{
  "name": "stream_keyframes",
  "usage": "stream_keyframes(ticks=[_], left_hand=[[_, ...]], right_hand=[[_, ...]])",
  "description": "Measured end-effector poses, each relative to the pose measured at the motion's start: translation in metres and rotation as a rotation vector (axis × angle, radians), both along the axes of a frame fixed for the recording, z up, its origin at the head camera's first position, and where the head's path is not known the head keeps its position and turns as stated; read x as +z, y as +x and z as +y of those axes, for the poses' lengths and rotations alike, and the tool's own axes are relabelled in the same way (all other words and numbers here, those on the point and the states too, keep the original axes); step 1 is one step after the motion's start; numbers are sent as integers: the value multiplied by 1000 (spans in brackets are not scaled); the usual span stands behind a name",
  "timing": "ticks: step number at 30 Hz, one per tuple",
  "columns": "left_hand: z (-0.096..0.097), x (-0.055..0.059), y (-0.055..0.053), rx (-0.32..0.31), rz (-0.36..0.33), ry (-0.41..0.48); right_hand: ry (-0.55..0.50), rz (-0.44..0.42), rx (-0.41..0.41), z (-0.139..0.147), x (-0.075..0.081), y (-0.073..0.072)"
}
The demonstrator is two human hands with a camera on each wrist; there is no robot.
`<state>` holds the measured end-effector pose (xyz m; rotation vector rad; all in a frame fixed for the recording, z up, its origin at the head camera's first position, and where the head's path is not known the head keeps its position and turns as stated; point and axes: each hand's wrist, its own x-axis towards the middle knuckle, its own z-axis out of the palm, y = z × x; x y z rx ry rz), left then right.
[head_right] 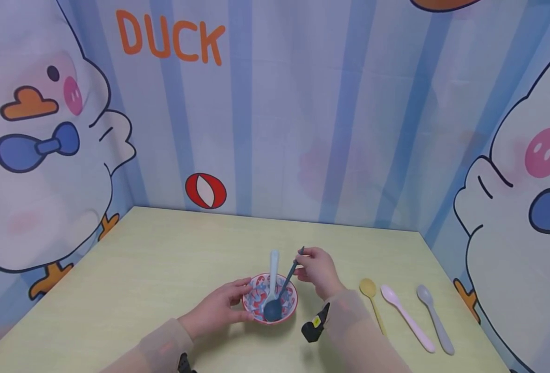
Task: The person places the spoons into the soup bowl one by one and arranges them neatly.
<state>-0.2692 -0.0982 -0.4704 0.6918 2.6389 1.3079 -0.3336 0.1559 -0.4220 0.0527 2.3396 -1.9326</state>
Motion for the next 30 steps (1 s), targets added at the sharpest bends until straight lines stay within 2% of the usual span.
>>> stream_keyframes(ticks=[6, 21, 30], left_hand=[[0, 0, -2, 7, -34, 8], [0, 1, -1, -13, -16, 15], [2, 2, -2, 0, -51, 23]], right_hand=[[12, -4, 6, -11, 0, -3], [35, -37, 26, -26, -6, -9], [50, -31, 55, -29, -12, -11]])
